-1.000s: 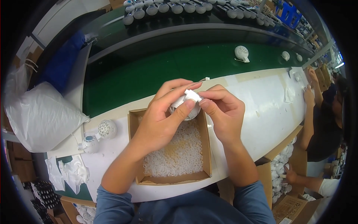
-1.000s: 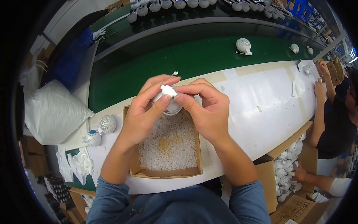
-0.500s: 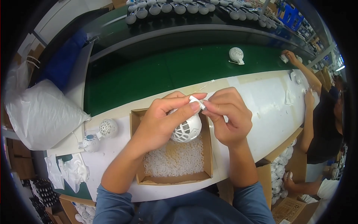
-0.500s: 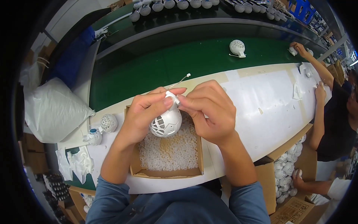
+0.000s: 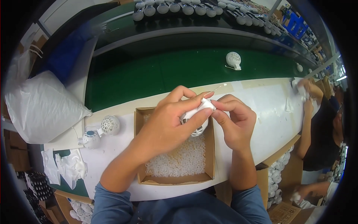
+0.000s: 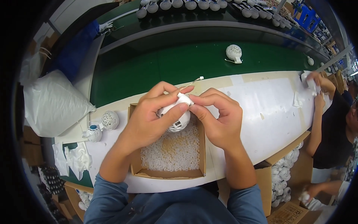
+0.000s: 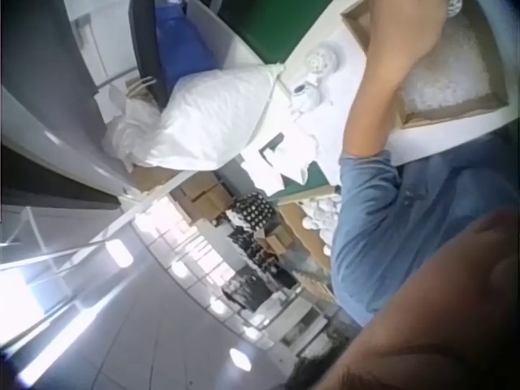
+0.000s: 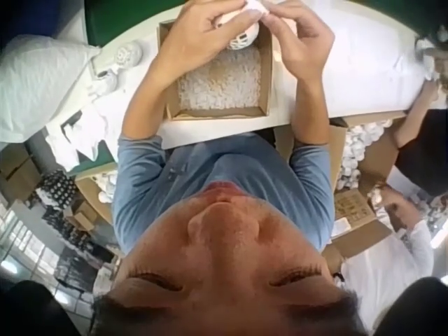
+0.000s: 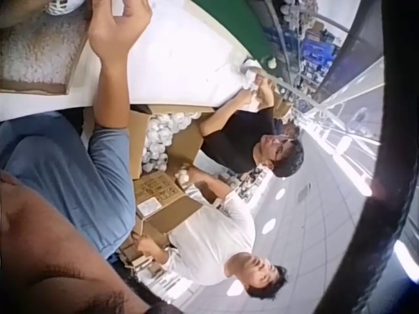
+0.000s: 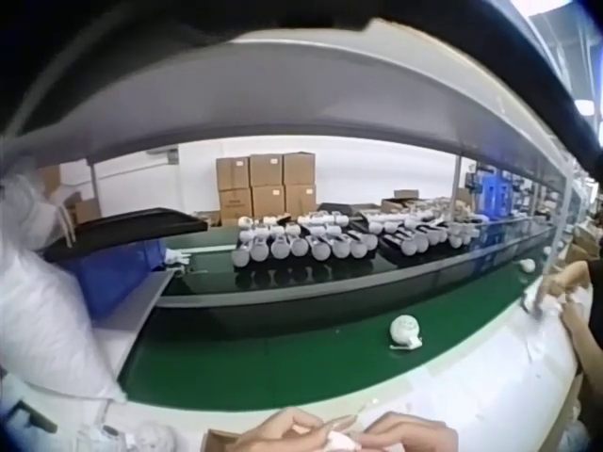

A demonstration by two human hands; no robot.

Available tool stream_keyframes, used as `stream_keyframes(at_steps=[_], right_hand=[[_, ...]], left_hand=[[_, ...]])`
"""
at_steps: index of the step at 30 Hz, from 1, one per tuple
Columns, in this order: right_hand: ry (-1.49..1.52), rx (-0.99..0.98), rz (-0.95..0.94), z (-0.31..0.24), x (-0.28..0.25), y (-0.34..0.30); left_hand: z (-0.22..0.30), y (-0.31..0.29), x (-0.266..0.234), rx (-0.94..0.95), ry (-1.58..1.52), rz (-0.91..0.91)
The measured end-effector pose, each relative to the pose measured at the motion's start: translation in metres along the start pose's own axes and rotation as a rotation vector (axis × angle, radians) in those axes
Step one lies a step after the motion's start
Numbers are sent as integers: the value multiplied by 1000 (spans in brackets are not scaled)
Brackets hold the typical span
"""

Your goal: Assembling small plastic components by inserting internal parts or wires into a white housing using a thin metal tool.

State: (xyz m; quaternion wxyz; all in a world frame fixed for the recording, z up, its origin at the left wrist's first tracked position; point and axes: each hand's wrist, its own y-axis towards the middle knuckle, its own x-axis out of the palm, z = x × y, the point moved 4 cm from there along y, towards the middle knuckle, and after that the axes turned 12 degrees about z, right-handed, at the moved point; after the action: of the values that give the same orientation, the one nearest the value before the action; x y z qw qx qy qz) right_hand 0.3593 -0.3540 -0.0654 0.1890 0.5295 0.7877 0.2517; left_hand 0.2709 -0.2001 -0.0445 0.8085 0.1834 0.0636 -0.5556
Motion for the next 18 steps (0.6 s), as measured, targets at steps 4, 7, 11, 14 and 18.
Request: stream_keyframes(at_steps=[4, 7, 11, 14, 18], right_hand=[[31, 56, 59, -2, 5, -2], [-66, -98, 95, -2, 2, -4], [-229, -381, 110, -13, 6, -4], [-307, -416, 70, -14, 1, -4], [-405, -421, -41, -9, -1, -3]], left_hand=[[3, 2, -6, 89, 19, 44], [-2, 3, -4, 88, -5, 35], [-6, 1, 1, 60, -60, 4], [-7, -1, 3, 48, -40, -15], [-4, -2, 1, 91, 136, -29]])
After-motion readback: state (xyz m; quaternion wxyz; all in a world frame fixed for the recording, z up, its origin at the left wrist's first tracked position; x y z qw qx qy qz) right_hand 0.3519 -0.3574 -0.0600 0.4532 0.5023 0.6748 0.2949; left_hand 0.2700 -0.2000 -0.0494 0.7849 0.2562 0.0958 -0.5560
